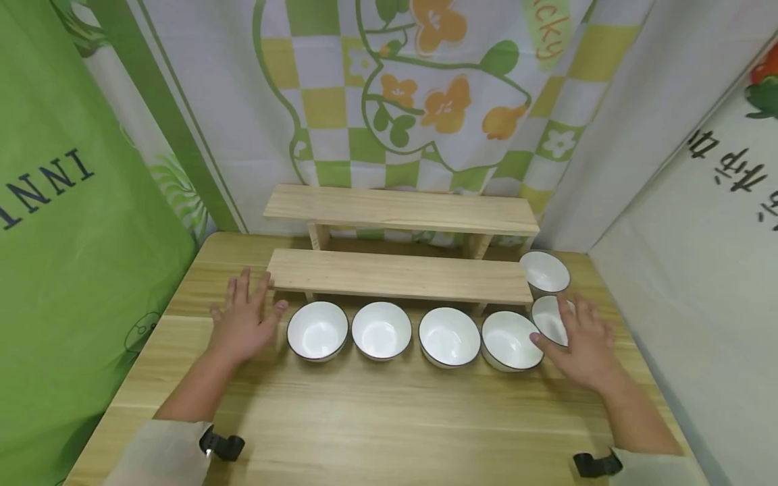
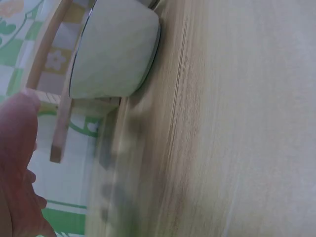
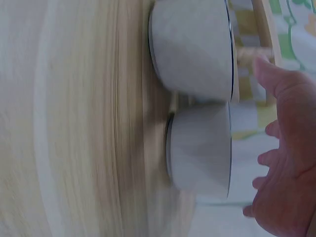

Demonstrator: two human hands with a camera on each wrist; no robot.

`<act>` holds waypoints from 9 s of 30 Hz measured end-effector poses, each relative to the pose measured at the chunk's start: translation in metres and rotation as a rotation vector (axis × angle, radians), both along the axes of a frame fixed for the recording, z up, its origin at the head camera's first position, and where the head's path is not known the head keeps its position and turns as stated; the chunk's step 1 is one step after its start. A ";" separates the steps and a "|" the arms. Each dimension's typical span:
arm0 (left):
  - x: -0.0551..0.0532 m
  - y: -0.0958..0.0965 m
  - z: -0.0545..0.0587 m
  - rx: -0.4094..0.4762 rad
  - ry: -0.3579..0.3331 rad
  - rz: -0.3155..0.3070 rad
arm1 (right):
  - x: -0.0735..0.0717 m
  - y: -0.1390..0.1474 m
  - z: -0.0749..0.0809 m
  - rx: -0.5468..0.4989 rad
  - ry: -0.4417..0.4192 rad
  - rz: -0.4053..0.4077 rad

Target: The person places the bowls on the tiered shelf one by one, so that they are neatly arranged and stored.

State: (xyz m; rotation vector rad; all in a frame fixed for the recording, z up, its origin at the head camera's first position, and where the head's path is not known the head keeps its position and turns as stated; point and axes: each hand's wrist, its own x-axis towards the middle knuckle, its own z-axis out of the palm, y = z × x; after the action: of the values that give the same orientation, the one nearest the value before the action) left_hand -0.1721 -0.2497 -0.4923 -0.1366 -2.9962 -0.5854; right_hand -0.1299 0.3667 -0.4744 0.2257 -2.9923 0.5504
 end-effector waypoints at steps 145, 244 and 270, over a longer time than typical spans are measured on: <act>-0.057 -0.012 -0.032 0.819 -0.010 0.246 | -0.080 -0.038 0.077 -0.473 -0.068 0.038; -0.059 -0.010 -0.035 0.853 -0.039 0.282 | -0.194 -0.252 0.110 -0.624 -0.105 0.135; -0.057 -0.009 -0.038 0.903 0.001 0.291 | -0.204 -0.296 0.104 -0.612 -0.075 0.129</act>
State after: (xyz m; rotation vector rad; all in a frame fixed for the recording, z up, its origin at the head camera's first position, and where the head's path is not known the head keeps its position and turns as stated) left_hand -0.2290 -0.2583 -0.5298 0.3466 -2.3690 -1.7605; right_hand -0.3341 0.0704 -0.3709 0.3481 -2.7158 1.4660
